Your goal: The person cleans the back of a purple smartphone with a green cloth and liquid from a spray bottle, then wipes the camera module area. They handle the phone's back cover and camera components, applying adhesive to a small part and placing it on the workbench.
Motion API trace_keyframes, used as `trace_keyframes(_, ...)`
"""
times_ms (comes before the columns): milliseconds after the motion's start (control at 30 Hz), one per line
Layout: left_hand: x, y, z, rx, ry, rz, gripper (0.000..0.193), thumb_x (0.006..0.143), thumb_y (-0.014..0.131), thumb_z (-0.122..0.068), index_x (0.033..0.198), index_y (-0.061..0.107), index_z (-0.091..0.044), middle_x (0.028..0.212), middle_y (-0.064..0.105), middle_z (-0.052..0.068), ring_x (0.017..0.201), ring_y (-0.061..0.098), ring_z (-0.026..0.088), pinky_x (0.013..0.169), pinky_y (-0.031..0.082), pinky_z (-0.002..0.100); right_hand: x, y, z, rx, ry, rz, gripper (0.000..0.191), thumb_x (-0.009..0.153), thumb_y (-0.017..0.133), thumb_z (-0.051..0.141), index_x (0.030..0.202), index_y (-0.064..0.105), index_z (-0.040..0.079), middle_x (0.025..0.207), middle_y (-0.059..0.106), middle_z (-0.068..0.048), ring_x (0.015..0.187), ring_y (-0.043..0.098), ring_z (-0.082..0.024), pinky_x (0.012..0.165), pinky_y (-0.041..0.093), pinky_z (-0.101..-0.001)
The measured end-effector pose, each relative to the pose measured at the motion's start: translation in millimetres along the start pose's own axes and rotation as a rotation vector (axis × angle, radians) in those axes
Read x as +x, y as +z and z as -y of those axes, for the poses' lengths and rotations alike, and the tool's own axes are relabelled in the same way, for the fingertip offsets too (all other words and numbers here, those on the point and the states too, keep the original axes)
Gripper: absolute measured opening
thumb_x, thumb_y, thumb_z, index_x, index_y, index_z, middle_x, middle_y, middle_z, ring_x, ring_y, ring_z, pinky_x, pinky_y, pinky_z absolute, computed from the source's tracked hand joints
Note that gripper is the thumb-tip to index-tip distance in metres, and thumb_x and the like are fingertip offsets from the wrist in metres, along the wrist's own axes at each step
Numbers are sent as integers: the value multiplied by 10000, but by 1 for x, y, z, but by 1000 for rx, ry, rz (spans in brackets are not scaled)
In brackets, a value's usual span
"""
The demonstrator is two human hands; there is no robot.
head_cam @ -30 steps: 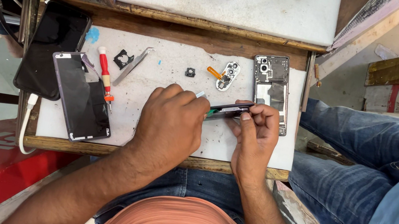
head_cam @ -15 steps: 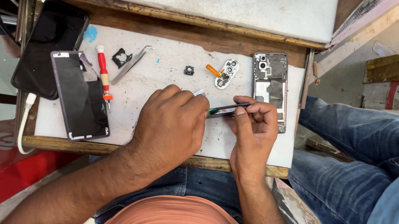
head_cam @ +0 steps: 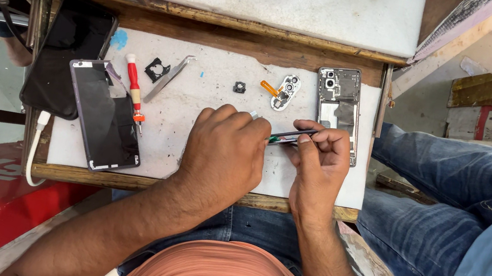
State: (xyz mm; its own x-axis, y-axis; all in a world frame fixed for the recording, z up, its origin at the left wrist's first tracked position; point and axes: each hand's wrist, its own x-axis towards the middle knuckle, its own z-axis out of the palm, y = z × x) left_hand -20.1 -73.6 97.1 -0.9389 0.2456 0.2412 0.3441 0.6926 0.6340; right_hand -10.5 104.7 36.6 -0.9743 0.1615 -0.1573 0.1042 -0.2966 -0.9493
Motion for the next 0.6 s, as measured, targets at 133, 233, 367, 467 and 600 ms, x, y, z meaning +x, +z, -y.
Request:
trace_keyframes(133,2,2,-3,-12,2,-2,83,838,718,-73,907,684,-42,755,643,86,796,622,269,764,458,452,1,1,2,-13,-7,13,165,1007,552,-77,1039,485,70,1217,650,-176,931,616,-90,753,602,-249)
trace_keyframes(233,1,-1,-3,-11,2,-18,69,843,724,-86,877,673,-55,758,645,86,805,619,285,773,450,462,3,0,2,-2,9,-3,161,1001,551,-74,1030,490,71,1216,648,-166,937,615,-82,714,575,-227)
trace_keyframes(367,-3,-5,-1,-9,16,-19,73,848,719,-94,886,671,-55,767,646,91,800,617,289,767,445,465,3,-2,0,-13,3,-1,156,995,558,-77,1014,501,67,1223,645,-160,947,617,-72,687,541,-206)
trace_keyframes(467,-4,-5,1,-1,12,-12,75,845,722,-98,880,671,-55,763,645,91,800,618,290,767,445,466,3,-3,-1,-4,-3,12,156,996,563,-81,1013,506,63,1234,652,-172,883,598,-69,674,526,-206)
trace_keyframes(600,-4,-1,0,11,22,-18,80,849,721,-96,898,680,-49,764,645,88,803,621,288,765,447,463,3,-4,-1,7,20,2,155,982,548,-83,1009,503,64,1236,668,-185,851,602,-65,671,530,-213)
